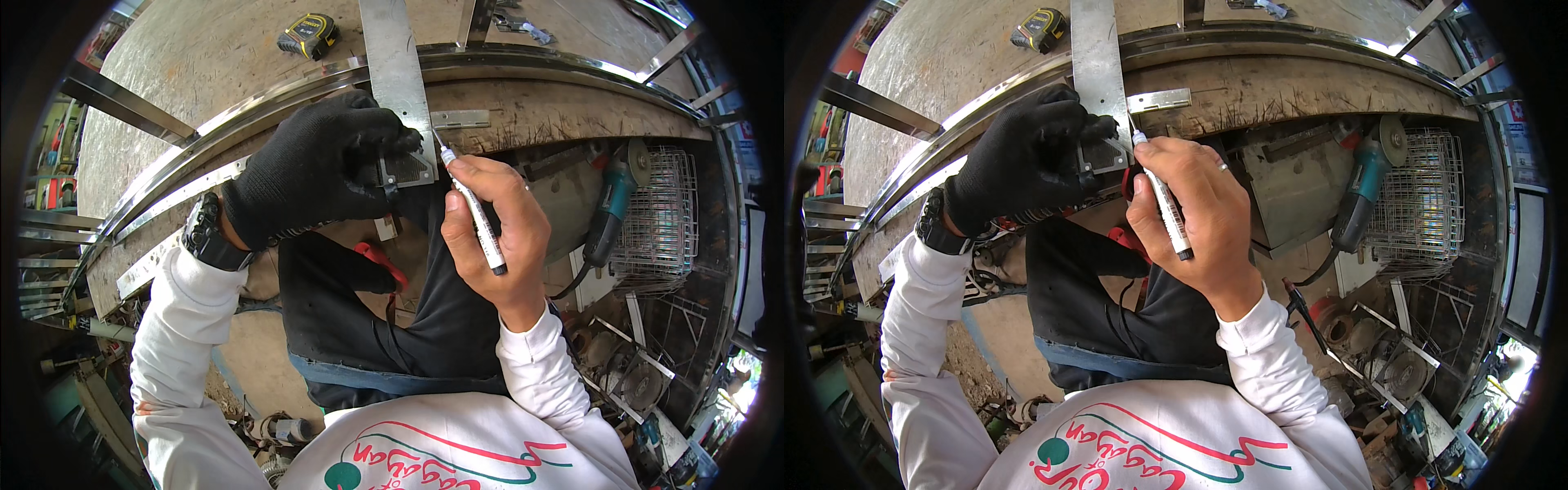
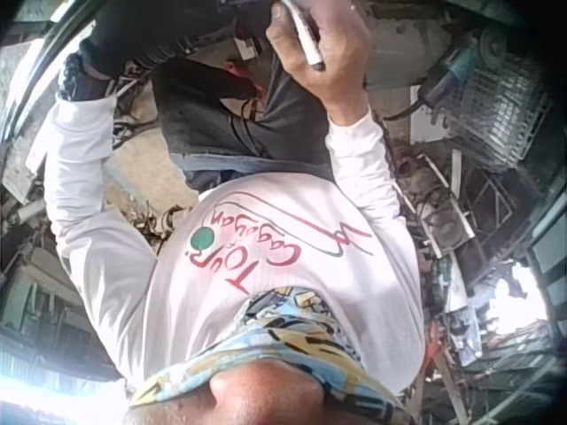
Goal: The person measures and marks a metal bar with a tape measure and marker, then uses an angle grinder to cut and smooth the metal. They use a hammer to adjust small metal pieces and continue measuring and marking the workpiece.
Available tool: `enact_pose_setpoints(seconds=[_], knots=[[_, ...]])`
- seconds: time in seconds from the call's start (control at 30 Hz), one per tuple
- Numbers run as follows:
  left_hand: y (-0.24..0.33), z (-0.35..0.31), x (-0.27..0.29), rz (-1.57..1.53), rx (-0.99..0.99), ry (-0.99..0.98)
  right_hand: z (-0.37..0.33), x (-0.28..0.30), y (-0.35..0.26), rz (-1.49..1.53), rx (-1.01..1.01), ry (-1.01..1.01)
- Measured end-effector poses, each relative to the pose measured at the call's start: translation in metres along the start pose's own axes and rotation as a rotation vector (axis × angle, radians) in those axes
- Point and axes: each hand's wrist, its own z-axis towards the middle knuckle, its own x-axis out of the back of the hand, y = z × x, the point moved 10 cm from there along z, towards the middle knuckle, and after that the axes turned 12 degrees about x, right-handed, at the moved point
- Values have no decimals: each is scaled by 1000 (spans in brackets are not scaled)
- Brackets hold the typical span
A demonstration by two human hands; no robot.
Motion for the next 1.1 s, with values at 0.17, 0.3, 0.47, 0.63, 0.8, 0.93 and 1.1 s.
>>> enact_pose_setpoints(seconds=[0.17, 0.3, 0.47, 0.63, 0.8, 0.93, 1.1], knots=[[-2, 1, -1, -30, -47, 22, -6, -6, 1, -27, -56, -31], [-1, 1, -2, -50, 15, -18, -9, 3, 2, 2, -85, 34], [1, 1, 1, -12, -1, -27, -3, 2, 0, 8, -69, 19], [-1, 0, -1, -44, -9, -5, -2, 0, 3, 16, -78, 30], [0, 1, -1, -24, -23, -13, 0, 0, 3, 9, -85, 11], [-5, 2, -4, -78, -7, -43, 0, 0, 4, 43, -126, -23], [5, 3, 0, -67, -31, -32, 3, 7, 0, 14, -70, 76]])
